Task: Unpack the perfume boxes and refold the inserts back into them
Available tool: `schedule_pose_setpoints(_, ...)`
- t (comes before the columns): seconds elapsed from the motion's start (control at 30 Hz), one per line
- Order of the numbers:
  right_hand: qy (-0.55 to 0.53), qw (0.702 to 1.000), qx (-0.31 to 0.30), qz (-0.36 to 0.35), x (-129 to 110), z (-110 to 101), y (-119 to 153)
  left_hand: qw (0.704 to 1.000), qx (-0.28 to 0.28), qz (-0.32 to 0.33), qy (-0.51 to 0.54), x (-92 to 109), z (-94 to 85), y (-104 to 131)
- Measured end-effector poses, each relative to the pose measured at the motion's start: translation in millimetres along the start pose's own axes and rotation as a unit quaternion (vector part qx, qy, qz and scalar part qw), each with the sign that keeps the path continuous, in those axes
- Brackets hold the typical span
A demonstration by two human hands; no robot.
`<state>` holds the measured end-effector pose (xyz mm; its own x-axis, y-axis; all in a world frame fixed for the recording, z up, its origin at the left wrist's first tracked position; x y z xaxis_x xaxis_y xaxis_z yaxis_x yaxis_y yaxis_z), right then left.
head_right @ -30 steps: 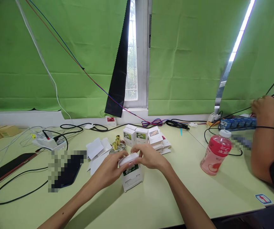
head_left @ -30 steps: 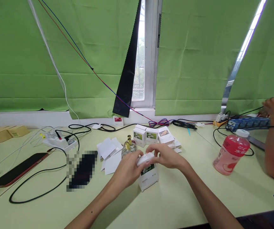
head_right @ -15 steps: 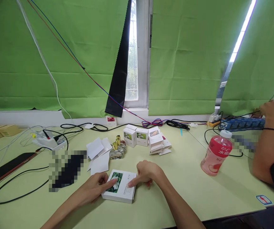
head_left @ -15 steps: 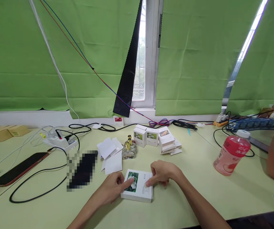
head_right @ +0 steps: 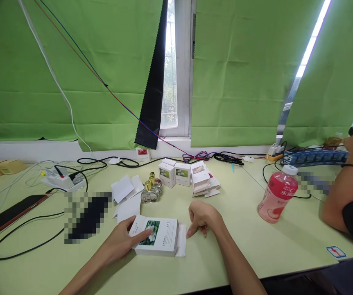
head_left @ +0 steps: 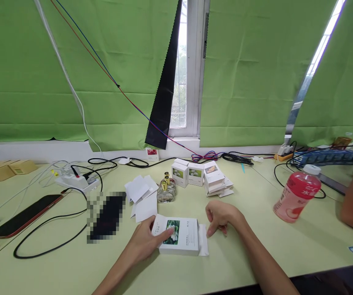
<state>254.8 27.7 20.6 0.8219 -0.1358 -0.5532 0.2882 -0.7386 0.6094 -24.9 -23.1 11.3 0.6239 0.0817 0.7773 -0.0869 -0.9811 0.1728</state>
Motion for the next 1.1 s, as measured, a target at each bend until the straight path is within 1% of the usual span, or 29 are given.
schedule_pose_setpoints(0.07, 0.015, 0.998, 0.050, -0.025, -7, 0, 12, 0.999, 0.004, 0.021, 0.038, 4, 1.1, 2)
schedule_pose_setpoints(0.1, 0.023, 0.992, 0.103, -0.062, -13, 1, 20, 0.998, 0.014, 0.036, 0.054, 7, 1.6, 3)
schedule_pose_setpoints(0.13, 0.028, 0.980, 0.159, -0.120, -21, 3, 27, 0.996, 0.028, 0.048, 0.070, 10, 2.0, 4)
schedule_pose_setpoints(0.17, 0.030, 0.968, 0.188, -0.162, -29, 7, 34, 0.994, 0.037, 0.056, 0.086, 14, 2.5, 5)
schedule_pose_setpoints(0.23, 0.044, 0.960, 0.157, -0.226, -46, 20, 43, 0.990, 0.027, 0.054, 0.125, 21, 3.0, 7)
schedule_pose_setpoints(0.3, 0.085, 0.953, 0.106, -0.272, -61, 36, 43, 0.987, -0.015, 0.040, 0.157, 24, 2.4, 9)
schedule_pose_setpoints(0.33, 0.108, 0.950, 0.099, -0.276, -66, 43, 41, 0.985, -0.039, 0.039, 0.162, 25, 1.4, 10)
schedule_pose_setpoints(0.4, 0.146, 0.945, 0.106, -0.271, -72, 53, 36, 0.983, -0.077, 0.059, 0.156, 24, -1.8, 11)
schedule_pose_setpoints(0.47, 0.162, 0.944, 0.108, -0.268, -72, 57, 31, 0.981, -0.101, 0.080, 0.146, 22, -5.6, 14)
schedule_pose_setpoints(0.6, 0.155, 0.950, 0.100, -0.251, -65, 48, 29, 0.979, -0.133, 0.083, 0.133, 17, -6.5, 17)
schedule_pose_setpoints(0.73, 0.139, 0.956, 0.095, -0.240, -58, 38, 28, 0.979, -0.159, 0.055, 0.117, 12, 5.9, 15)
schedule_pose_setpoints(0.8, 0.134, 0.957, 0.089, -0.242, -56, 36, 27, 0.982, -0.153, 0.038, 0.105, 10, 13.3, 12)
schedule_pose_setpoints(0.87, 0.133, 0.957, 0.084, -0.245, -55, 36, 25, 0.986, -0.139, 0.035, 0.086, 9, 19.3, 7)
schedule_pose_setpoints(0.97, 0.133, 0.957, 0.083, -0.243, -54, 36, 24, 0.988, -0.127, 0.058, 0.065, 13, 26.4, 1)
schedule_pose_setpoints(1.1, 0.125, 0.958, 0.088, -0.244, -52, 33, 25, 0.989, -0.088, 0.098, 0.059, 17, 30.8, -4)
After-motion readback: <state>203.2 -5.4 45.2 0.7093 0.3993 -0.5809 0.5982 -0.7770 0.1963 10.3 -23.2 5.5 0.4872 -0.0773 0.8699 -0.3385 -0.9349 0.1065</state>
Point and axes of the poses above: each hand's wrist, its own y-axis away from the middle knuckle, its own z-axis out of the palm, x = y × z, the point moved 1 cm from there along -y, towards the middle knuckle, and after that the axes turned 4 degrees about -y, right-handed, at the moved point
